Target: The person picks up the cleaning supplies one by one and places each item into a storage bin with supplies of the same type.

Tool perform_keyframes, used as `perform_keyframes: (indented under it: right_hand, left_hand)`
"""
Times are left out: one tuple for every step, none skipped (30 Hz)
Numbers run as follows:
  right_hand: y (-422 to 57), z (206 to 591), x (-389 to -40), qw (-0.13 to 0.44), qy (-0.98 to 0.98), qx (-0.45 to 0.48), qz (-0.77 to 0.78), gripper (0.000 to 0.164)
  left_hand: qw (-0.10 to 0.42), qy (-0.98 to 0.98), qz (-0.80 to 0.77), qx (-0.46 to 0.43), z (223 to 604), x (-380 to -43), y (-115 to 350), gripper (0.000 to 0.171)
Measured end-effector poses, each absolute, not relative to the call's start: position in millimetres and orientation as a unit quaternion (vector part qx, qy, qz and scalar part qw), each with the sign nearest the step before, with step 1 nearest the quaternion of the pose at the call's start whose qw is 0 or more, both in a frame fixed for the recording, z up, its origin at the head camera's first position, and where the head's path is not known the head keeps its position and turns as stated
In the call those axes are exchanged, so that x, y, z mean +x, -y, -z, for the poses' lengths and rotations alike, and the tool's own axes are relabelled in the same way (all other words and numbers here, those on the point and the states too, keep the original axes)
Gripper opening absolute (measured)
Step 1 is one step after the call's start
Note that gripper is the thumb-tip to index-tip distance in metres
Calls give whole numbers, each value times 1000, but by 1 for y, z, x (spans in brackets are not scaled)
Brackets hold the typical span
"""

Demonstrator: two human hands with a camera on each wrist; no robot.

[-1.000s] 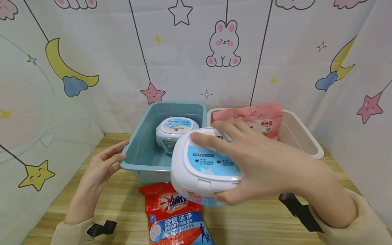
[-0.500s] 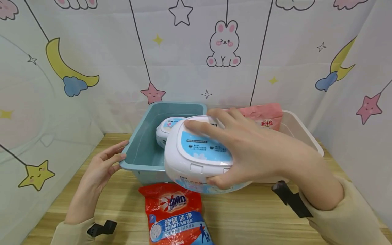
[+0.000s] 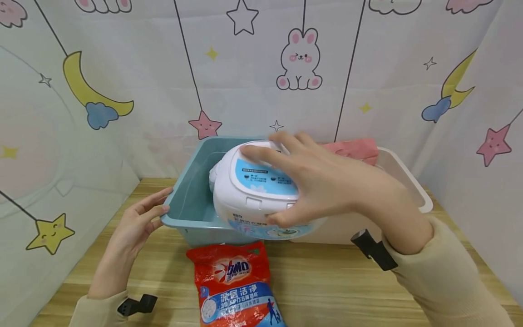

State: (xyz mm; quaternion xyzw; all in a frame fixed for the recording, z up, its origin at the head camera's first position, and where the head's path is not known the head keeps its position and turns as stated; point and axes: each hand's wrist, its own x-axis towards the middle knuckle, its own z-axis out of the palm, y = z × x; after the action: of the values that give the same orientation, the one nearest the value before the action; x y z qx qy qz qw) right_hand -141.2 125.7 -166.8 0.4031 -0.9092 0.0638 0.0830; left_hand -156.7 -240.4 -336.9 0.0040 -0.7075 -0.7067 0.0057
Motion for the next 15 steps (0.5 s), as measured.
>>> perform_keyframes:
  right_hand:
    - [-125, 167, -143, 83, 909, 403, -63, 93]
    - [-124, 166, -144, 81, 911, 400, -62, 92]
    - [-123, 166, -145, 80, 912, 397, -62, 92]
    - [-122, 165, -146, 77, 914, 393, -63, 92]
    - [-120, 165, -147, 72, 916, 388, -64, 93]
    - [-119, 164, -147, 68, 918, 385, -65, 93]
    - [-118, 164, -149, 66, 918, 385, -66, 93]
    - [-117, 163, -150, 63, 919, 384, -67, 93]
    - [-115, 163, -151, 62, 918, 385, -67, 92]
    - [-114, 163, -153, 61, 917, 388, -67, 92]
    - [-113, 163, -154, 60, 916, 391, -67, 91]
    - [-112, 163, -156, 61, 914, 395, -66, 91]
    - [-111, 163, -158, 61, 913, 397, -66, 90]
    - [-109, 163, -159, 61, 912, 400, -66, 90]
    - [-108, 163, -161, 60, 912, 401, -67, 90]
  left_hand:
    - [6, 708, 706, 4, 337, -157, 240, 54]
    - [5, 709, 706, 3, 337, -157, 240, 54]
    - [5, 709, 705, 3, 337, -157, 240, 54]
    - [5, 709, 705, 2, 337, -157, 240, 55]
    - [5, 709, 705, 2, 337, -157, 240, 55]
    - [5, 710, 705, 2, 337, -157, 240, 55]
    - [5, 709, 705, 2, 337, -157, 240, 55]
    - [6, 710, 704, 2, 337, -157, 240, 55]
    - [6, 710, 704, 2, 337, -157, 240, 55]
    - [6, 710, 704, 2, 337, -157, 240, 55]
    - [7, 711, 704, 3, 337, -157, 240, 54]
    - [7, 711, 704, 3, 337, -157, 240, 54]
    - [7, 711, 703, 3, 337, -157, 240, 54]
    - [8, 711, 703, 3, 337, -157, 240, 54]
    - [8, 711, 703, 3, 337, -157, 240, 54]
